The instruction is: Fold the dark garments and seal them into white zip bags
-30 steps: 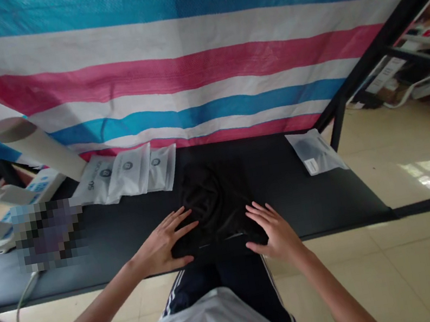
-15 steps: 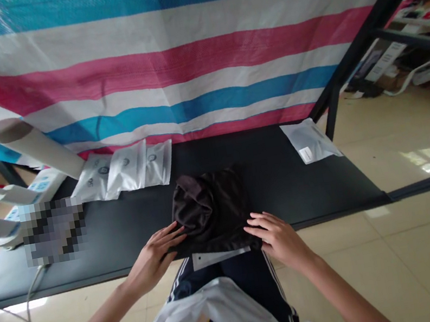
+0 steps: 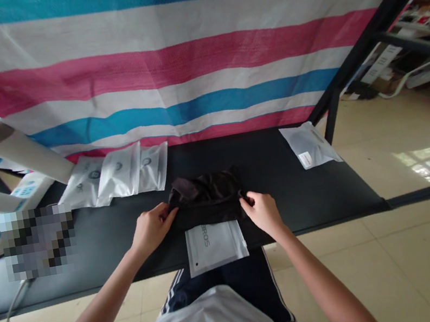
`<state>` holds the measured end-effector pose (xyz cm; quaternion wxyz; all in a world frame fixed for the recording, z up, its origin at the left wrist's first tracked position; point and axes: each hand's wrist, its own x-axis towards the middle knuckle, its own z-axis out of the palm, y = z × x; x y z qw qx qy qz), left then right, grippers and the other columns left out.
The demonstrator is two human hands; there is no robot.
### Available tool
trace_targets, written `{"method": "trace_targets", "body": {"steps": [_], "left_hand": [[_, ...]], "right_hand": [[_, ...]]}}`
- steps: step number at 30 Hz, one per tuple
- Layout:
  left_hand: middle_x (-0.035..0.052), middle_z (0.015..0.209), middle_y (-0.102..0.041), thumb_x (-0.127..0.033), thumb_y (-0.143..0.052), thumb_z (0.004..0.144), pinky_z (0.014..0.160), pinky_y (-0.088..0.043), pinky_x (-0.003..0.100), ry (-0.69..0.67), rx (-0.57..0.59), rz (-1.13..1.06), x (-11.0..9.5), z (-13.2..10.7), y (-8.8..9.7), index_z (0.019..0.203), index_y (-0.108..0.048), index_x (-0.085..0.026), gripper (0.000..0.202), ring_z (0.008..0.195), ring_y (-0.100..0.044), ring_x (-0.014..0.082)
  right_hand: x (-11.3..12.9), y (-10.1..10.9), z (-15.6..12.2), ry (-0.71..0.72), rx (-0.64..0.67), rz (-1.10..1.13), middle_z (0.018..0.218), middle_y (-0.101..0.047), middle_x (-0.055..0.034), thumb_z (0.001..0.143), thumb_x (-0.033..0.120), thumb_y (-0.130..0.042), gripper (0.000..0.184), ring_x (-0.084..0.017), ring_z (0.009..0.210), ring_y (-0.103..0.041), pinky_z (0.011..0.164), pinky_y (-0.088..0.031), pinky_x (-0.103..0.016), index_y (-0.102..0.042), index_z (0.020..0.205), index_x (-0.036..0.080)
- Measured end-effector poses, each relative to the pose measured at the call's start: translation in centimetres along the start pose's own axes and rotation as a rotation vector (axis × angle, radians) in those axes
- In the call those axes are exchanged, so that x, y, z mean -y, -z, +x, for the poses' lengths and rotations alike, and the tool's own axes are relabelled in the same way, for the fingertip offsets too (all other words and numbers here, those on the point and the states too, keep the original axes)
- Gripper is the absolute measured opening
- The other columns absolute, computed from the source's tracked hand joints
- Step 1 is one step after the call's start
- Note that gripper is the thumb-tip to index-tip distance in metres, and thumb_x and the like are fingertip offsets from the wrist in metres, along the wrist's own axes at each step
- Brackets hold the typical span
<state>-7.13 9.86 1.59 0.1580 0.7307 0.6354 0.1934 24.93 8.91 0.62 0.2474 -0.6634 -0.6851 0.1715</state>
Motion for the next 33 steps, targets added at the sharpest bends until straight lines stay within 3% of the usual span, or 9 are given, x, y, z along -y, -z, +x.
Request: {"method": "trace_targets", "body": {"steps": [4,8,11,15,19,24,26,29,33], "left_hand": [[0.0026,0.082,-0.066,-0.054,-0.056,0.088,0.064,-0.042,0.028,0.041,-0.028,0.081,0.6,1.4,-0.3,0.097,-0.058,-0.02,0.035,0.075,-0.064,0.0204],[0.0069,0.095,-0.066,-0.06,-0.051,0.09,0.072,-0.047,0.032,0.073,-0.01,0.108,0.7,2.7,-0.4,0.113,-0.057,-0.018,0.049,0.085,-0.064,0.024],[0.0085,0.098,-0.066,-0.056,-0.054,0.09,0.073,-0.047,0.033,0.03,0.024,0.143,0.5,3.7,-0.7,0.104,-0.06,-0.019,0.04,0.093,-0.063,0.0263],[0.0062,0.091,-0.064,-0.045,-0.057,0.09,0.071,-0.047,0.031,-0.03,0.021,0.05,0.8,4.1,-1.5,0.088,-0.059,-0.02,0.025,0.089,-0.061,0.0237],[0.0013,0.078,-0.06,-0.045,-0.063,0.085,0.063,-0.044,0.027,0.022,-0.034,-0.195,1.6,3.5,-2.0,0.09,-0.061,-0.019,0.026,0.07,-0.058,0.017],[0.0001,0.085,-0.066,-0.036,-0.071,0.08,0.067,-0.045,0.025,-0.06,0.054,-0.52,1.8,3.2,-1.5,0.112,-0.062,-0.019,0.038,0.074,-0.06,0.0149],[0.0006,0.085,-0.066,-0.029,-0.069,0.079,0.068,-0.045,0.026,-0.083,0.061,-0.536,1.7,3.4,-1.2,0.112,-0.063,-0.018,0.035,0.075,-0.06,0.0153],[0.0022,0.079,-0.065,-0.015,-0.056,0.08,0.073,-0.047,0.028,-0.197,0.087,-0.582,1.4,3.5,-1.0,0.081,-0.066,-0.017,0.01,0.078,-0.06,0.0158],[0.0048,0.085,-0.066,-0.003,-0.045,0.067,0.079,-0.047,0.03,-0.322,0.145,-0.637,1.3,3.6,-0.8,0.064,-0.062,-0.017,0.022,0.084,-0.061,0.0158]], "right_hand": [[-0.4,-0.5,2.1,-0.052,-0.006,-0.059,0.066,-0.065,-0.0009,0.079,0.043,-0.065,0.022,-0.016,0.056,-0.059,0.055,-0.036,-0.026,-0.064,0.076,0.021],[-0.8,-0.3,4.5,-0.128,-0.009,0.022,0.093,-0.072,-0.0062,0.07,0.054,-0.074,0.057,-0.018,0.063,-0.065,0.064,-0.046,-0.029,-0.065,0.113,0.019],[-1.1,-0.4,6.3,-0.158,0.052,0.041,0.091,-0.074,-0.0057,0.065,0.051,-0.078,0.061,-0.019,0.064,-0.065,0.066,-0.048,-0.031,-0.065,0.116,0.019],[-1.7,-0.9,7.5,-0.134,0.186,0.138,0.084,-0.074,-0.0054,0.066,0.043,-0.077,0.049,-0.016,0.06,-0.06,0.06,-0.045,-0.03,-0.07,0.108,0.017],[-2.9,-1.2,7.5,-0.106,0.22,0.278,0.08,-0.071,-0.0055,0.066,0.039,-0.077,0.047,-0.013,0.055,-0.049,0.055,-0.041,-0.028,-0.071,0.106,0.013],[-3.7,-0.5,6.5,-0.099,0.329,0.508,0.089,-0.072,-0.0052,0.067,0.034,-0.08,0.055,-0.016,0.069,-0.057,0.062,-0.045,-0.027,-0.068,0.118,0.016],[-3.7,-0.3,6.1,-0.093,0.363,0.566,0.093,-0.072,-0.0058,0.069,0.032,-0.078,0.046,-0.018,0.075,-0.06,0.066,-0.047,-0.028,-0.07,0.112,0.017],[-3.7,-0.3,5.5,0.004,0.298,0.564,0.085,-0.07,-0.0055,0.075,0.025,-0.069,0.011,-0.02,0.08,-0.062,0.072,-0.048,-0.029,-0.073,0.082,0.018],[-3.7,-0.8,4.8,0.149,0.209,0.529,0.079,-0.066,-0.0061,0.071,0.016,-0.059,0.017,-0.02,0.081,-0.061,0.076,-0.047,-0.03,-0.059,0.054,0.019]]}}
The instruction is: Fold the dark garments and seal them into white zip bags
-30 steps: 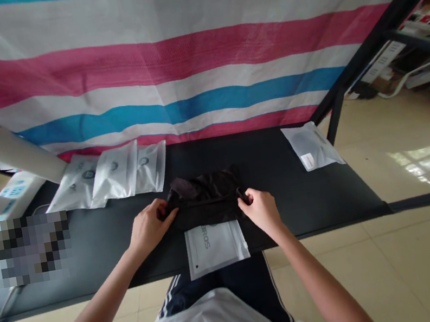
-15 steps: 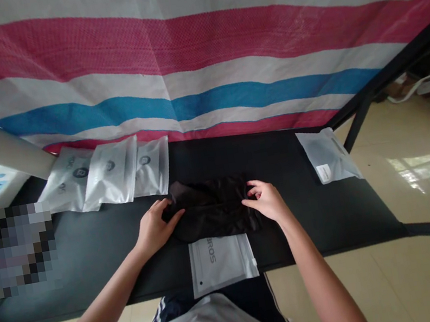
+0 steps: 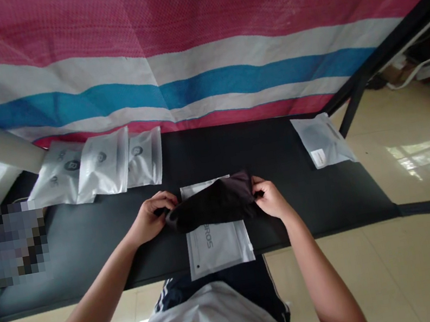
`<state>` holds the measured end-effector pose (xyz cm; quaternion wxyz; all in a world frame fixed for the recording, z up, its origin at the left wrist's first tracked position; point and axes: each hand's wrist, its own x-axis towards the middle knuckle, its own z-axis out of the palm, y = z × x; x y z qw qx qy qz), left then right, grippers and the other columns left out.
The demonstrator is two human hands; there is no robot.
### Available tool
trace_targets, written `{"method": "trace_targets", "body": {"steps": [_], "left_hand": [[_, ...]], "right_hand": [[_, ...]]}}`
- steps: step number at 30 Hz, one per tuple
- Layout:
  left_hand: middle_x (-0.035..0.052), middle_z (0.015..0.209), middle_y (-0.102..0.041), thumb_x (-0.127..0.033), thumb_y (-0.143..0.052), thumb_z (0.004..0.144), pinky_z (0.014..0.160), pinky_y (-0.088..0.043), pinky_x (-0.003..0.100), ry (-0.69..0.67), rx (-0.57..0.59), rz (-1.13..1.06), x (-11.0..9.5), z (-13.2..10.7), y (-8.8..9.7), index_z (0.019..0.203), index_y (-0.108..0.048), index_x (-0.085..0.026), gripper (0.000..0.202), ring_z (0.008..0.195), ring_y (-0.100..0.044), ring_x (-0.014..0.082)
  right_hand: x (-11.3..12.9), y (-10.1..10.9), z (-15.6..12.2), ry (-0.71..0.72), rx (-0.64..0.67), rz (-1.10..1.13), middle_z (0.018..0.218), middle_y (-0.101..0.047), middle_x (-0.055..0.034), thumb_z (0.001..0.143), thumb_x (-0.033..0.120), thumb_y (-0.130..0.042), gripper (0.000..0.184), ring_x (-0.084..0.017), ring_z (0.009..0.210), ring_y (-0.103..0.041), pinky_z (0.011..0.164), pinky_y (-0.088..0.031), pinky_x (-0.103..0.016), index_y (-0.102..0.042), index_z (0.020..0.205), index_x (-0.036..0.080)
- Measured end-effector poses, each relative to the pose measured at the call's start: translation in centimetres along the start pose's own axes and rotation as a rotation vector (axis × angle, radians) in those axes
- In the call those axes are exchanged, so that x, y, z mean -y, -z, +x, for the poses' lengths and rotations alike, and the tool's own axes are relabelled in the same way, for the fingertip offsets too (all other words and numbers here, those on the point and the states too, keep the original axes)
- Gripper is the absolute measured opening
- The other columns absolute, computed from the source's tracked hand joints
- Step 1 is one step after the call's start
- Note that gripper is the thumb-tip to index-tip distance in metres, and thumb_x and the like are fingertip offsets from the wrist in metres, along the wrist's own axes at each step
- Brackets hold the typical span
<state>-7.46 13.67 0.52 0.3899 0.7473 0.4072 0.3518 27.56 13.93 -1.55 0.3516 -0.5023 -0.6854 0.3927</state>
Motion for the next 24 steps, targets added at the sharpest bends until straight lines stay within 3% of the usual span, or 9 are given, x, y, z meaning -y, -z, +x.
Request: {"method": "trace_targets", "body": {"steps": [3,7,9,12,16,18,21,24], "left_hand": [[0.0054,0.088,-0.065,-0.005,-0.047,0.067,0.083,-0.048,0.032,0.022,-0.004,0.016,-0.2,-0.1,0.1,0.071,-0.062,-0.017,0.02,0.087,-0.061,0.0168],[0.0043,0.086,-0.064,-0.02,-0.057,0.077,0.08,-0.049,0.031,0.101,-0.01,0.078,-0.2,-0.4,0.0,0.086,-0.061,-0.017,0.01,0.084,-0.059,0.0174],[0.0042,0.09,-0.066,-0.031,-0.063,0.079,0.078,-0.049,0.029,0.162,-0.039,0.078,0.1,-0.5,-0.3,0.101,-0.06,-0.016,0.026,0.085,-0.06,0.0174],[0.0056,0.097,-0.067,-0.042,-0.063,0.083,0.076,-0.049,0.028,0.238,-0.137,0.098,0.6,-0.4,-0.8,0.123,-0.053,-0.016,0.048,0.087,-0.062,0.0182],[0.0042,0.088,-0.068,-0.045,-0.059,0.085,0.068,-0.048,0.028,0.263,-0.143,0.19,0.8,-0.1,-1.1,0.12,-0.056,-0.016,0.045,0.074,-0.062,0.017],[0.0017,0.079,-0.066,-0.045,-0.059,0.085,0.061,-0.045,0.026,0.271,-0.128,0.23,0.6,-0.1,-1.1,0.111,-0.059,-0.017,0.038,0.065,-0.06,0.0155],[-0.0008,0.069,-0.061,-0.045,-0.059,0.084,0.055,-0.041,0.025,0.284,-0.131,0.278,0.4,-0.1,-1.1,0.098,-0.06,-0.018,0.031,0.058,-0.055,0.0142],[-0.0008,0.069,-0.06,-0.044,-0.06,0.084,0.055,-0.04,0.024,0.281,-0.137,0.296,0.4,-0.1,-1.1,0.097,-0.06,-0.018,0.029,0.059,-0.054,0.014]], "right_hand": [[0.4,-0.1,-0.4,-0.042,-0.034,-0.02,0.084,-0.068,-0.0067,0.071,0.019,-0.062,0.004,-0.022,0.083,-0.062,0.077,-0.048,-0.032,-0.064,0.068,0.018],[1.2,0.3,-0.4,-0.161,0.012,0.088,0.095,-0.071,-0.0077,0.072,0.034,-0.073,0.039,-0.023,0.088,-0.064,0.078,-0.051,-0.033,-0.065,0.106,0.019],[1.1,0.4,0.0,-0.209,-0.021,0.128,0.09,-0.07,-0.0064,0.07,0.042,-0.075,0.049,-0.021,0.082,-0.064,0.073,-0.05,-0.032,-0.064,0.112,0.018],[0.5,0.3,0.7,-0.267,-0.162,0.13,0.078,-0.067,-0.0036,0.068,0.049,-0.076,0.05,-0.017,0.069,-0.059,0.064,-0.047,-0.029,-0.067,0.104,0.015],[0.3,0.0,1.8,-0.342,-0.2,0.144,0.08,-0.068,-0.0064,0.066,0.052,-0.076,0.045,-0.018,0.068,-0.06,0.062,-0.045,-0.029,-0.071,0.091,0.013],[0.7,0.0,2.2,-0.326,-0.199,0.11,0.092,-0.07,-0.0099,0.066,0.049,-0.076,0.04,-0.02,0.076,-0.063,0.067,-0.047,-0.032,-0.071,0.083,0.014],[1.5,0.1,2.7,-0.197,-0.183,0.033,0.124,-0.064,-0.0128,0.066,0.04,-0.077,0.026,-0.026,0.107,-0.062,0.09,-0.046,-0.036,-0.071,0.073,0.016],[2.0,0.2,3.2,-0.167,-0.06,0.011,0.117,-0.067,-0.0111,0.068,0.036,-0.075,0.02,-0.028,0.111,-0.061,0.094,-0.044,-0.037,-0.071,0.071,0.017]]}}
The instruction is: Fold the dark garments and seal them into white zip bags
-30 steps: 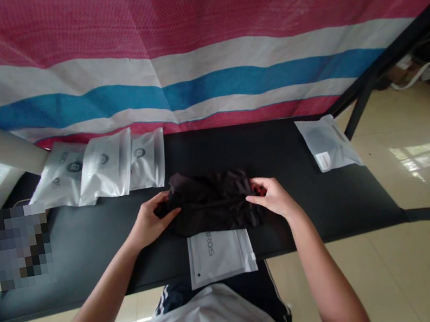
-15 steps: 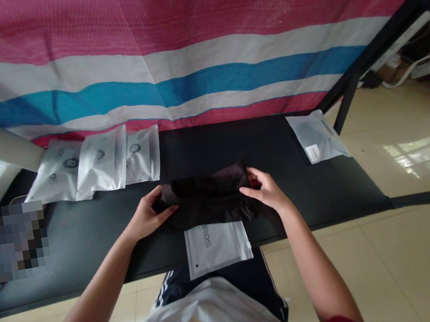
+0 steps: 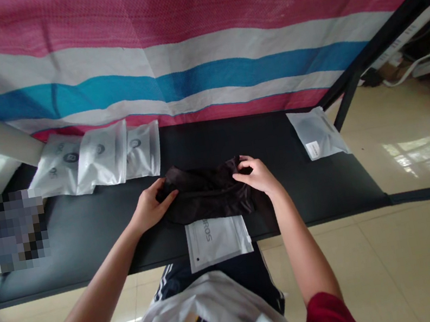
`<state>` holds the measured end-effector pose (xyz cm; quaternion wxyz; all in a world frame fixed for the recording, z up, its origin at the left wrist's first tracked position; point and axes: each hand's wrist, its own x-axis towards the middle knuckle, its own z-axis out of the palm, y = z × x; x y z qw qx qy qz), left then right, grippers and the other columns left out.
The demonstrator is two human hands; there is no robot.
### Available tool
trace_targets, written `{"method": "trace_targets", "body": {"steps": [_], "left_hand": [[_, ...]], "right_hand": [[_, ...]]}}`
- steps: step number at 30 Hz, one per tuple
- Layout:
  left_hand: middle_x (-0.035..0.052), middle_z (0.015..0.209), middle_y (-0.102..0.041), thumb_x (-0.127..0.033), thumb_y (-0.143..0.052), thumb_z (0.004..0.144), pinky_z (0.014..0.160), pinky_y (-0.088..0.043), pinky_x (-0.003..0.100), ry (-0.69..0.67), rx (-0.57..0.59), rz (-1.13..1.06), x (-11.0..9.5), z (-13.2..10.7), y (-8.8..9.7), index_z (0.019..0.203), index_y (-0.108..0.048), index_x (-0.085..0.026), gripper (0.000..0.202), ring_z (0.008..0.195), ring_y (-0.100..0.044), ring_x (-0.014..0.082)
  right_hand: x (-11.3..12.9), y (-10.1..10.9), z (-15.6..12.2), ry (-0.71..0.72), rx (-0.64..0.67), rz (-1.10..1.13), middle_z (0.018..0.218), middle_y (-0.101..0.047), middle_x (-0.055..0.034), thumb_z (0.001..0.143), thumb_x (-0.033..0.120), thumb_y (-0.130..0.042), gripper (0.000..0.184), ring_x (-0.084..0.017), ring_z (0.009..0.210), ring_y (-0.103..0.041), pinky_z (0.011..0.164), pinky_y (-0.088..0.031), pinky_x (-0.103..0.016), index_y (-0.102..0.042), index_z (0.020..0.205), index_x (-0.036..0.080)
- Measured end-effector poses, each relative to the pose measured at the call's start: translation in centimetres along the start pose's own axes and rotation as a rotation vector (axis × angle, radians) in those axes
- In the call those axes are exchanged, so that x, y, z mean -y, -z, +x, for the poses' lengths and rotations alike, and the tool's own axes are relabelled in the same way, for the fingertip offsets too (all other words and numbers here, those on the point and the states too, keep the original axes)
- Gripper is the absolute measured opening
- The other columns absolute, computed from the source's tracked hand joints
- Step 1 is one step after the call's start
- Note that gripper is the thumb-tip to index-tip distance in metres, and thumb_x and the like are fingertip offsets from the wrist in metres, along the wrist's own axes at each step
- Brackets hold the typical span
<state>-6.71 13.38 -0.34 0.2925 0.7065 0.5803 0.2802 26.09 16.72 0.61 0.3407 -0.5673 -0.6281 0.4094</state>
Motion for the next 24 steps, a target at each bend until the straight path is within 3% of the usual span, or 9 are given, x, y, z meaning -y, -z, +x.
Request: {"method": "trace_targets", "body": {"steps": [5,8,11,14,16,18,20,22,24], "left_hand": [[0.0007,0.077,-0.062,-0.042,-0.058,0.087,0.064,-0.045,0.026,-0.033,-0.012,-0.033,0.3,-0.1,0.0,0.11,-0.059,-0.017,0.034,0.066,-0.057,0.0147],[0.005,0.092,-0.066,-0.042,-0.06,0.084,0.073,-0.048,0.029,-0.049,-0.025,-0.055,0.4,-0.2,0.2,0.123,-0.055,-0.015,0.047,0.08,-0.061,0.0178],[0.0091,0.107,-0.066,-0.04,-0.065,0.079,0.082,-0.049,0.032,-0.087,0.024,-0.093,0.4,-0.4,0.5,0.131,-0.05,-0.014,0.06,0.094,-0.062,0.0214],[0.0081,0.104,-0.067,-0.035,-0.065,0.079,0.081,-0.05,0.032,-0.105,0.062,-0.125,0.2,-0.3,0.7,0.127,-0.052,-0.014,0.054,0.092,-0.062,0.0206],[0.0052,0.093,-0.066,-0.034,-0.062,0.08,0.075,-0.05,0.03,-0.083,0.072,-0.139,0.1,-0.3,0.7,0.116,-0.057,-0.014,0.041,0.083,-0.061,0.0183],[0.003,0.084,-0.064,-0.033,-0.061,0.081,0.072,-0.049,0.029,-0.068,0.067,-0.158,-0.1,-0.1,0.7,0.103,-0.061,-0.015,0.029,0.076,-0.059,0.0169],[0.0032,0.081,-0.062,-0.031,-0.058,0.081,0.074,-0.049,0.029,-0.098,0.075,-0.2,-0.2,-0.1,0.7,0.089,-0.063,-0.016,0.018,0.077,-0.059,0.0168],[0.0052,0.083,-0.061,-0.028,-0.055,0.081,0.077,-0.049,0.031,-0.139,0.1,-0.252,-0.4,0.0,0.8,0.071,-0.061,-0.017,0.016,0.081,-0.059,0.0172],[0.007,0.086,-0.06,-0.028,-0.055,0.078,0.079,-0.049,0.032,-0.151,0.121,-0.283,-0.6,0.0,0.9,0.06,-0.056,-0.017,0.021,0.082,-0.058,0.0175]], "right_hand": [[0.0,0.1,0.4,-0.028,0.084,0.176,0.093,-0.072,-0.0075,0.071,0.042,-0.073,0.028,-0.025,0.091,-0.065,0.083,-0.05,-0.036,-0.07,0.079,0.016],[0.0,0.3,-0.1,-0.007,0.068,0.221,0.103,-0.071,-0.0078,0.07,0.04,-0.076,0.048,-0.024,0.096,-0.065,0.084,-0.052,-0.035,-0.068,0.112,0.018],[0.3,0.6,-1.1,-0.002,0.128,0.203,0.106,-0.07,-0.0059,0.072,0.035,-0.075,0.083,-0.021,0.094,-0.065,0.082,-0.054,-0.034,-0.041,0.148,0.026],[0.2,1.0,-2.0,-0.018,0.167,0.23,0.102,-0.071,-0.0038,0.073,0.034,-0.075,0.101,-0.018,0.085,-0.065,0.079,-0.055,-0.033,-0.018,0.157,0.03],[-0.3,0.9,-2.3,-0.04,0.173,0.251,0.101,-0.071,-0.0043,0.071,0.034,-0.077,0.107,-0.017,0.083,-0.066,0.079,-0.055,-0.034,-0.013,0.157,0.029],[-0.9,0.7,-2.5,-0.068,0.138,0.265,0.098,-0.072,-0.0054,0.068,0.033,-0.078,0.102,-0.019,0.083,-0.067,0.079,-0.055,-0.035,-0.024,0.154,0.025],[-1.6,0.4,-2.5,-0.076,0.068,0.255,0.093,-0.072,-0.0062,0.066,0.031,-0.078,0.079,-0.022,0.085,-0.067,0.079,-0.054,-0.036,-0.049,0.139,0.02],[-2.0,0.2,-2.6,-0.041,0.008,0.208,0.086,-0.072,-0.0057,0.067,0.031,-0.075,0.041,-0.023,0.085,-0.066,0.079,-0.053,-0.037,-0.069,0.105,0.019],[-2.2,0.0,-2.7,0.048,0.009,0.152,0.077,-0.068,-0.0046,0.071,0.03,-0.07,0.01,-0.023,0.083,-0.064,0.078,-0.051,-0.037,-0.068,0.069,0.02]]}}
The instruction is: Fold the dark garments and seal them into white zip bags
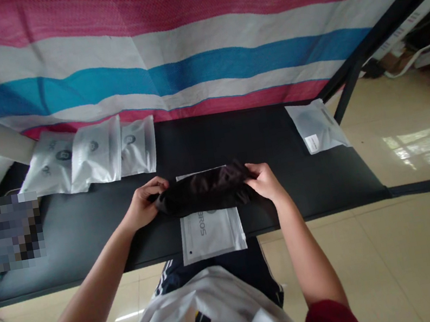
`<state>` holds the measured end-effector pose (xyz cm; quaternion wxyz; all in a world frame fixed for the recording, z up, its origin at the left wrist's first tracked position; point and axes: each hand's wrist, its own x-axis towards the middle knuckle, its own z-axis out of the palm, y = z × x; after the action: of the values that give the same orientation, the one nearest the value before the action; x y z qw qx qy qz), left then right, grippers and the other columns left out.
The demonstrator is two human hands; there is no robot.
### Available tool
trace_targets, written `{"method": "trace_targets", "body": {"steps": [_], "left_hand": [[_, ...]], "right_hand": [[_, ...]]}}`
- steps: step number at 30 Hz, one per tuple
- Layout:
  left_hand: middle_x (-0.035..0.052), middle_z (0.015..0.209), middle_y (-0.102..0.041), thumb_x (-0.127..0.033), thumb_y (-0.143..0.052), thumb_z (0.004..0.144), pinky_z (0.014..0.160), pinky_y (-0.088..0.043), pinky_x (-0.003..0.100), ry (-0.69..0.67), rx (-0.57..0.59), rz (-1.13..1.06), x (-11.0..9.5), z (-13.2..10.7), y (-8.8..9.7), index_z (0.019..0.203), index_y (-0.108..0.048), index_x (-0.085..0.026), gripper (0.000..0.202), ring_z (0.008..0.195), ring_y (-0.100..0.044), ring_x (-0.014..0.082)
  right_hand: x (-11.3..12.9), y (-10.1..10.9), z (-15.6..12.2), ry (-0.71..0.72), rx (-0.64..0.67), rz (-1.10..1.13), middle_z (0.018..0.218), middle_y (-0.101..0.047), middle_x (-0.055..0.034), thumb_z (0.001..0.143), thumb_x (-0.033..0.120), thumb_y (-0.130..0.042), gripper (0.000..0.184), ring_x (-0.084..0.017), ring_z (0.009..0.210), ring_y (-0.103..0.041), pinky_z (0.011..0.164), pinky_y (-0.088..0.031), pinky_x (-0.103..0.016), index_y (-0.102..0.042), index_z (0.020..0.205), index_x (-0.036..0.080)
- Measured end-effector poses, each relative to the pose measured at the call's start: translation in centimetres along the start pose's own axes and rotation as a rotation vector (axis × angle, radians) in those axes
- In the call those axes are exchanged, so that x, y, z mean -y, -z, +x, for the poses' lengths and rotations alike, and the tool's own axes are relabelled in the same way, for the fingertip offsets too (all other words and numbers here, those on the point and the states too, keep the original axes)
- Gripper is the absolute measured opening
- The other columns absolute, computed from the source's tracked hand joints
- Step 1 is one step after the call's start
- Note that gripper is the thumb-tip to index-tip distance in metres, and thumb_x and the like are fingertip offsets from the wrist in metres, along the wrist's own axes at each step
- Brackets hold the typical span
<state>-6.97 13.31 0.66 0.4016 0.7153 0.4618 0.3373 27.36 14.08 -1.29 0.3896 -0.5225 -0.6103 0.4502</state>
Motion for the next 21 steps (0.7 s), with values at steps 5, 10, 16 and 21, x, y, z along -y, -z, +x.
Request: {"method": "trace_targets", "body": {"steps": [5,10,16,21], "left_hand": [[0.0075,0.089,-0.06,-0.026,-0.055,0.076,0.083,-0.049,0.033,0.0,-0.01,0.017,0.0,-0.2,0.1,0.063,-0.055,-0.018,0.015,0.086,-0.058,0.0182],[0.0074,0.097,-0.061,-0.029,-0.064,0.077,0.088,-0.048,0.034,-0.045,-0.051,0.058,0.4,-0.4,0.3,0.105,-0.06,-0.016,0.031,0.093,-0.057,0.0198],[0.0071,0.088,-0.055,-0.022,-0.055,0.08,0.087,-0.048,0.038,-0.044,0.038,0.125,0.5,-0.2,0.2,0.063,-0.068,-0.019,0.021,0.088,-0.054,0.0199],[0.0058,0.102,-0.057,-0.009,-0.046,0.069,0.098,-0.044,0.041,-0.104,0.093,0.259,-0.3,-1.1,0.9,0.059,-0.072,-0.024,0.031,0.103,-0.051,0.0218]], "right_hand": [[0.5,-0.1,-0.2,0.184,0.081,-0.037,0.07,-0.06,-0.003,0.075,0.021,-0.06,0.026,-0.02,0.078,-0.059,0.076,-0.045,-0.035,-0.057,0.05,0.022],[1.2,0.0,-0.4,0.181,0.107,-0.06,0.083,-0.061,-0.0021,0.075,0.019,-0.064,0.009,-0.018,0.08,-0.058,0.076,-0.044,-0.032,-0.07,0.082,0.023],[0.3,0.0,-0.6,0.208,0.1,-0.099,0.083,-0.056,-0.0044,0.078,0.019,-0.061,0.027,-0.019,0.083,-0.057,0.077,-0.045,-0.035,-0.064,0.051,0.022],[0.8,0.4,-1.6,0.279,0.104,-0.335,0.101,-0.064,-0.0058,0.077,0.006,-0.051,0.031,-0.022,0.097,-0.059,0.086,-0.047,-0.039,-0.072,0.064,0.024]]}}
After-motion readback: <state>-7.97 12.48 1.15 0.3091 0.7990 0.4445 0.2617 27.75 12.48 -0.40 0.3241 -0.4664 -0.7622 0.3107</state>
